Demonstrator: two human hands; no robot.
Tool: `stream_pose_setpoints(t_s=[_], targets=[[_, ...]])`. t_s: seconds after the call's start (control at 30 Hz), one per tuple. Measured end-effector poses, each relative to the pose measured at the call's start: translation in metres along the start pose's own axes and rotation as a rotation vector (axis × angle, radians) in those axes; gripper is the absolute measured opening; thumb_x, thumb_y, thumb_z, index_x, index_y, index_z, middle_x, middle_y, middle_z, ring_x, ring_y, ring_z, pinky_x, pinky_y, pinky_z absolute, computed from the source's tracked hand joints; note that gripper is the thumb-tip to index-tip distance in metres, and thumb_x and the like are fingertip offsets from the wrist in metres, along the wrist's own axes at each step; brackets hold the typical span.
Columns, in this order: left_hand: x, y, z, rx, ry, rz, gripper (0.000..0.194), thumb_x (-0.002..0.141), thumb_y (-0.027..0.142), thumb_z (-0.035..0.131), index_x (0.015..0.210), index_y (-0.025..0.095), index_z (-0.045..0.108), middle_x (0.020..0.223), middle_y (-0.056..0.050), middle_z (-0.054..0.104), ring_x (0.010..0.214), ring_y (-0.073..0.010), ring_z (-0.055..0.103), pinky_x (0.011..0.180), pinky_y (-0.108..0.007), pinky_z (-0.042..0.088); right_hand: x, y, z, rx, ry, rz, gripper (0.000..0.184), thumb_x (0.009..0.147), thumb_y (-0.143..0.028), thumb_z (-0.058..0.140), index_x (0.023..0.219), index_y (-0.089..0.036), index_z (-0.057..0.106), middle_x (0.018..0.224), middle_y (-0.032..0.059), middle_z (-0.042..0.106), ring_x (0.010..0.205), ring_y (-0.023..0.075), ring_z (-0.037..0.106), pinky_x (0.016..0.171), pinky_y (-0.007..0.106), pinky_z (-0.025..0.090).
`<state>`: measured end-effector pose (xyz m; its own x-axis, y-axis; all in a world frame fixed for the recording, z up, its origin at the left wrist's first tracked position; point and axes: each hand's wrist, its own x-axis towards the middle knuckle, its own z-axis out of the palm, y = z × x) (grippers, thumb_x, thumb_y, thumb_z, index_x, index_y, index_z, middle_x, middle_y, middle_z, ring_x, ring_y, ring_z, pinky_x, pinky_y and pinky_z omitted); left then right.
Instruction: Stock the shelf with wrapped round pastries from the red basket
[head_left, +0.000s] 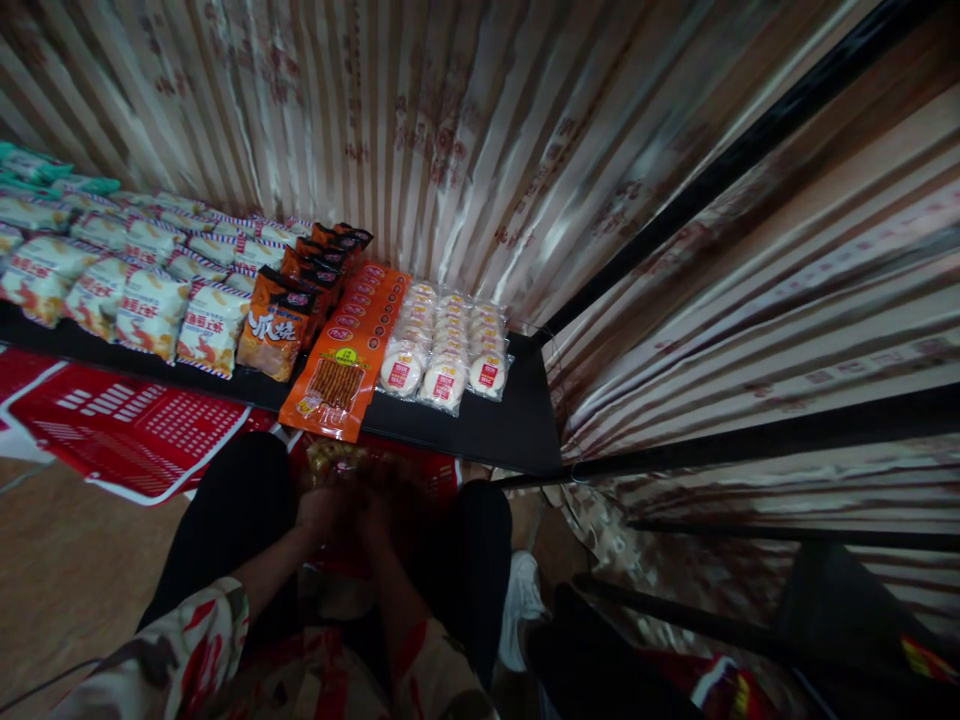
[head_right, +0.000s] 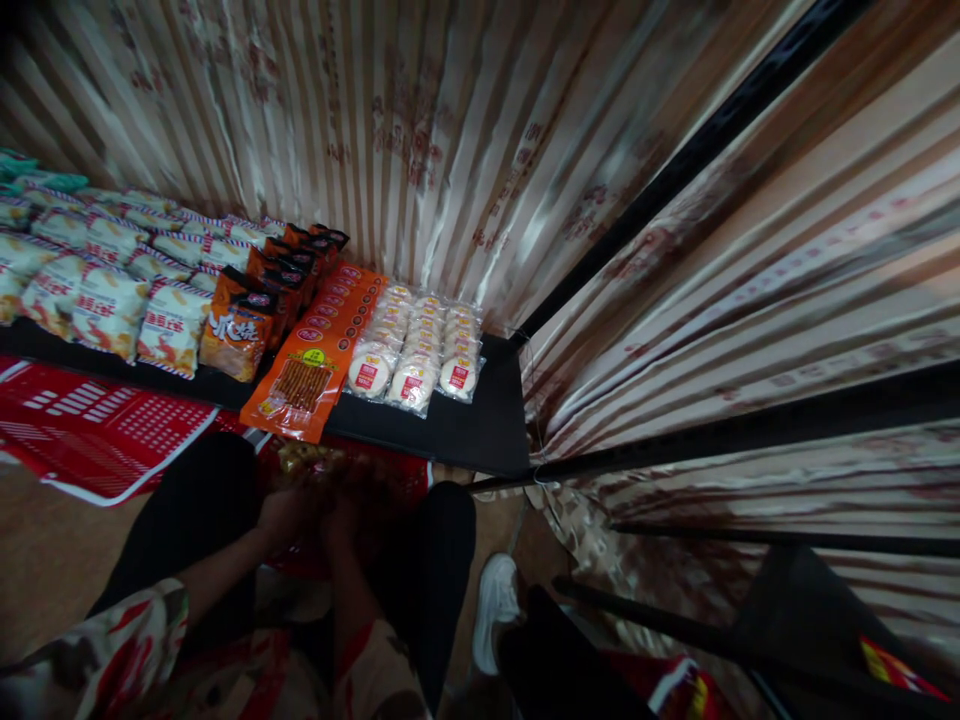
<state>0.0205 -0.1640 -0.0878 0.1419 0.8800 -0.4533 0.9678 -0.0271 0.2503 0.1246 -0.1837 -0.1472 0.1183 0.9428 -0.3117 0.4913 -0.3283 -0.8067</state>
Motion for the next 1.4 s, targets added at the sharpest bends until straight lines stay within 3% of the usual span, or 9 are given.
stream_pose_setpoints(t_s=[0.1,0.27,0.47,0.63,0.8,1.17,1.4], targets=[[-0.002,0.000,-0.003,0.026,0.067,0.073,0.034,0.082,0.011,0.038,0.108,0.016,0.060,0.116,-0.016,0.056,0.109,-0.0279,0.052,0.073,-0.035,0.049,0.001,0.002,-0.002,-0.012,0.039,0.021,0.027,0.071,-0.012,0.047,0.085,-0.017,0.069,0.095,0.0101,0.068,0.092,0.0223,0.061,0.086,0.033,0.043],[0.001,-0.001,-0.007,-0.002,0.161,0.151,0.026,0.081,0.014,0.043,0.095,0.019,0.064,0.107,-0.011,0.061,0.106,-0.0230,0.051,0.083,-0.032,0.044,0.006,0.003,-0.005,0.221,0.062,0.105,0.020,0.069,-0.016,0.050,0.081,-0.019,0.067,0.085,0.0046,0.069,0.081,0.0180,0.062,0.079,0.029,0.047],[0.004,-0.006,-0.009,-0.104,0.245,0.113,0.031,0.075,0.028,0.055,0.103,0.018,0.060,0.107,-0.010,0.061,0.102,-0.0237,0.052,0.086,-0.031,0.041,0.009,0.000,-0.015,0.387,0.114,0.119,0.021,0.067,-0.023,0.056,0.084,-0.018,0.067,0.090,0.0047,0.069,0.087,0.0193,0.062,0.081,0.030,0.047],[0.004,-0.004,-0.018,-0.151,0.227,0.099,0.036,0.072,0.034,0.059,0.105,0.019,0.059,0.106,-0.008,0.062,0.101,-0.0212,0.054,0.090,-0.030,0.038,0.008,-0.005,-0.023,0.464,0.131,0.136,0.025,0.066,-0.028,0.058,0.086,-0.017,0.067,0.090,0.0045,0.069,0.088,0.0196,0.062,0.081,0.029,0.047],[0.001,0.002,-0.029,-0.246,0.210,0.000,0.027,0.083,0.027,0.042,0.101,0.020,0.060,0.106,-0.006,0.063,0.101,-0.0177,0.054,0.089,-0.027,0.038,0.002,-0.011,-0.033,0.486,0.125,0.108,0.029,0.067,-0.034,0.057,0.088,-0.016,0.067,0.087,0.0034,0.070,0.084,0.0185,0.062,0.078,0.029,0.048],[-0.010,0.016,-0.034,-0.398,0.176,-0.099,0.033,0.084,0.031,0.036,0.104,0.019,0.060,0.103,-0.006,0.065,0.095,-0.0185,0.057,0.080,-0.026,0.041,-0.017,-0.024,-0.046,0.471,0.246,0.102,0.029,0.069,-0.037,0.054,0.085,-0.015,0.065,0.087,0.0059,0.069,0.082,0.0198,0.063,0.074,0.030,0.049],[-0.017,0.025,-0.033,-0.535,0.230,-0.084,0.033,0.085,0.032,0.035,0.102,0.019,0.060,0.102,-0.005,0.065,0.093,-0.0177,0.058,0.080,-0.026,0.040,-0.031,-0.035,-0.055,0.424,0.374,0.034,0.028,0.073,-0.034,0.050,0.087,-0.015,0.065,0.093,0.0087,0.068,0.088,0.0199,0.061,0.078,0.030,0.047]])
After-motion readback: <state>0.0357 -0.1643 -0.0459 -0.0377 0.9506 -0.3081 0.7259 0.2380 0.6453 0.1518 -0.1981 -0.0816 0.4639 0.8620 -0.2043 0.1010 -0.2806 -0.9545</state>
